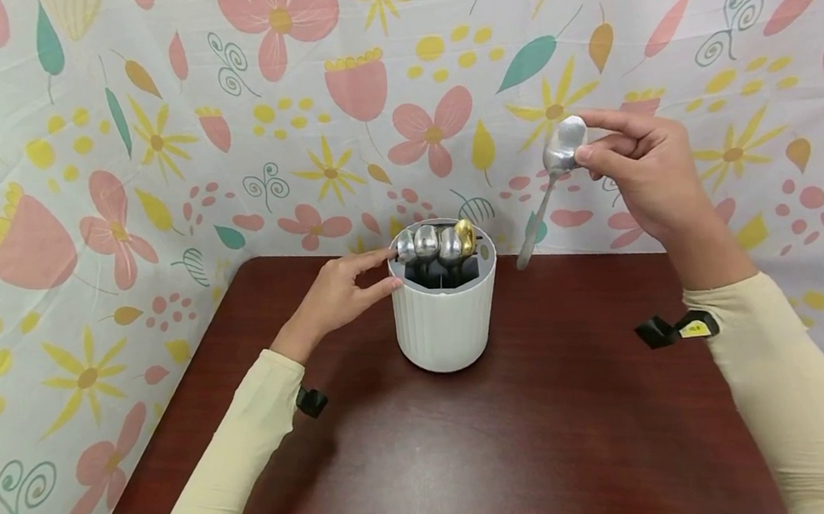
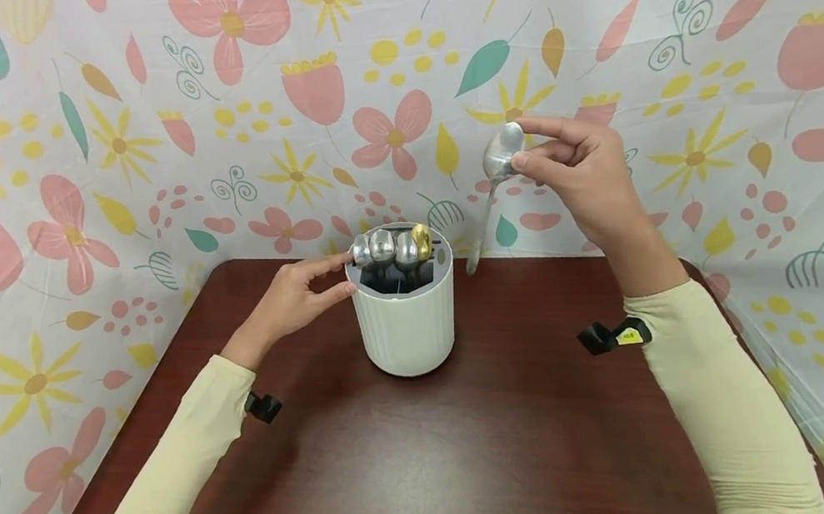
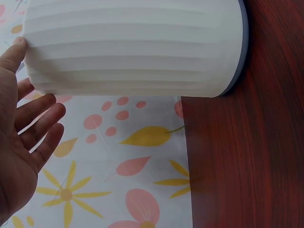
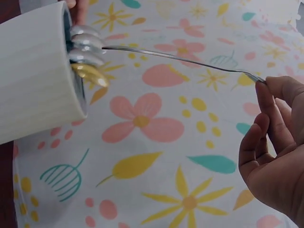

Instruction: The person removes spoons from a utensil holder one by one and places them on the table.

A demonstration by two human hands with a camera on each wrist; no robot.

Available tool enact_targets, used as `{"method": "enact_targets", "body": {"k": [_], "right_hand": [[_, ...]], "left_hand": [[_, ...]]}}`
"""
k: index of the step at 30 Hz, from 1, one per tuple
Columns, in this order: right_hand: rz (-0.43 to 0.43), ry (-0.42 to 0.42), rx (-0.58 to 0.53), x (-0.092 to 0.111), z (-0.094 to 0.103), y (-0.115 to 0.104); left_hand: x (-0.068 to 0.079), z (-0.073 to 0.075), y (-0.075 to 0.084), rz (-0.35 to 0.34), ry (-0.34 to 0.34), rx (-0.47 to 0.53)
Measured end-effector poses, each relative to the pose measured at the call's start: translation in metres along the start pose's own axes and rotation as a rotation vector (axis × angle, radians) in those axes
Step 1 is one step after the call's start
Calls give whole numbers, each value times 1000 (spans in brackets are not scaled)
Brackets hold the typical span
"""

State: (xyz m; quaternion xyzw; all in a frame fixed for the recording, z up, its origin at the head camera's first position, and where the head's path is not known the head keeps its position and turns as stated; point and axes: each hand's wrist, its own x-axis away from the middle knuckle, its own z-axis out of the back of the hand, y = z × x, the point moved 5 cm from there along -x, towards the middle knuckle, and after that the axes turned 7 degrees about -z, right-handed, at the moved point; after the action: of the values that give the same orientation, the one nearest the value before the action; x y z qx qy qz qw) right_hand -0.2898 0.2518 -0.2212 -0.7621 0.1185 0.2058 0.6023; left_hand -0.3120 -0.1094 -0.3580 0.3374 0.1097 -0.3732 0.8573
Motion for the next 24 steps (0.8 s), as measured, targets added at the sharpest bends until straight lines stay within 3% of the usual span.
{"method": "enact_targets", "body": {"k": [5, 15, 24], "right_hand": [[-66, -14, 32, 4, 12, 11], [-159, 9, 199, 17, 35, 40], [-268, 27, 243, 31, 48, 68]], "left_hand": [[0, 0, -1, 4, -4, 6], [1, -1, 1, -6, 1, 14], [0, 0, -1, 0, 8, 21]]}}
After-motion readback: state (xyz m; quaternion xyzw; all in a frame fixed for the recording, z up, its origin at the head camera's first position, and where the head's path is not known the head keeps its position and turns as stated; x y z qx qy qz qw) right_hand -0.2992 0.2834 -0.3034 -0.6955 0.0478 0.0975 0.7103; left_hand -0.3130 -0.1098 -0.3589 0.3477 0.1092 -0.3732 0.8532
